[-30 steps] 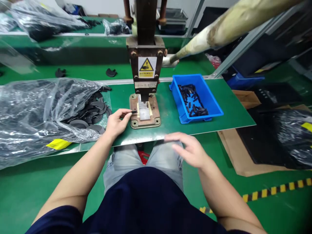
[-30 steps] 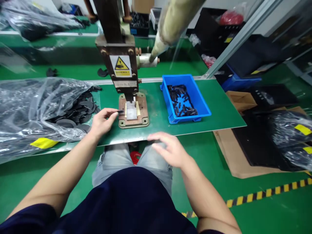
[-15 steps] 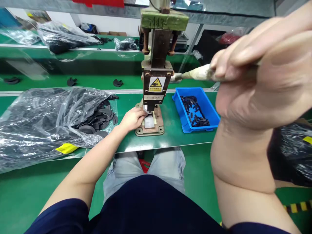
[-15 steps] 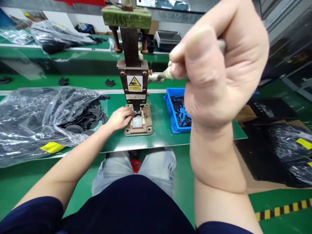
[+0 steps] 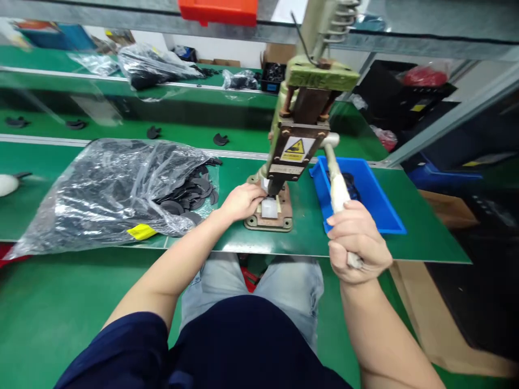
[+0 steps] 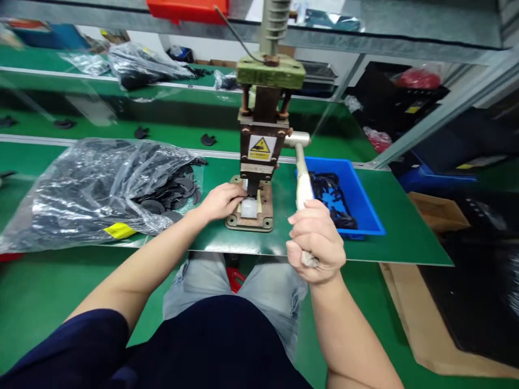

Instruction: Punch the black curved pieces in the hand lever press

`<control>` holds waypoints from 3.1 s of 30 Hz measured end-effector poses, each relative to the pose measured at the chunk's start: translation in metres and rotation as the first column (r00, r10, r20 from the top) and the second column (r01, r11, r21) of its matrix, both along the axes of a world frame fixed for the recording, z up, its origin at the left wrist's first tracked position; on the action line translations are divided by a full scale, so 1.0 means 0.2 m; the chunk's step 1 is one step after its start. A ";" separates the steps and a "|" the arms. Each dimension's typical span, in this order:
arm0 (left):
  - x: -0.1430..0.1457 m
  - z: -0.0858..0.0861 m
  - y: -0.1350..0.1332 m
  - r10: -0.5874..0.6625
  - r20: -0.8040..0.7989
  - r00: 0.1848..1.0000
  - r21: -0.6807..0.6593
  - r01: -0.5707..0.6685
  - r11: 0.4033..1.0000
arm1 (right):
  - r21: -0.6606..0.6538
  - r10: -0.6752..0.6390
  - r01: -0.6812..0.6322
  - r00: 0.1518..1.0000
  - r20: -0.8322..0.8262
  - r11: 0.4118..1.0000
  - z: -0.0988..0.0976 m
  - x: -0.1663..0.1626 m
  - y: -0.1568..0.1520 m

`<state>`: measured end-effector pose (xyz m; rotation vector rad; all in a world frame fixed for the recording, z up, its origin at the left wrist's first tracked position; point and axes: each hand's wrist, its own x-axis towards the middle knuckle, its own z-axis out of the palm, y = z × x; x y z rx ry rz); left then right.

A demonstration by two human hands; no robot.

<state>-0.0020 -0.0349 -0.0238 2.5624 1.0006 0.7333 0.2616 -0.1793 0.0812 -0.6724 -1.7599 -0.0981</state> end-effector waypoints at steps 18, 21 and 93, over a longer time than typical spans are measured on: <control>-0.81 0.16 0.33 0.332 -0.701 0.631 0.029 -0.441 0.897 | 0.090 -0.020 0.033 0.990 -0.138 0.995 -0.12 -0.04 0.05; -0.79 0.17 0.40 0.263 -0.761 0.592 0.000 -0.406 0.914 | 0.089 -0.023 0.035 0.990 -0.138 0.995 -0.12 -0.04 0.04; 0.17 0.21 0.15 0.442 -0.107 0.890 -0.908 -0.268 0.321 | 0.101 0.028 -0.009 0.982 -0.187 0.995 -0.16 -0.07 0.05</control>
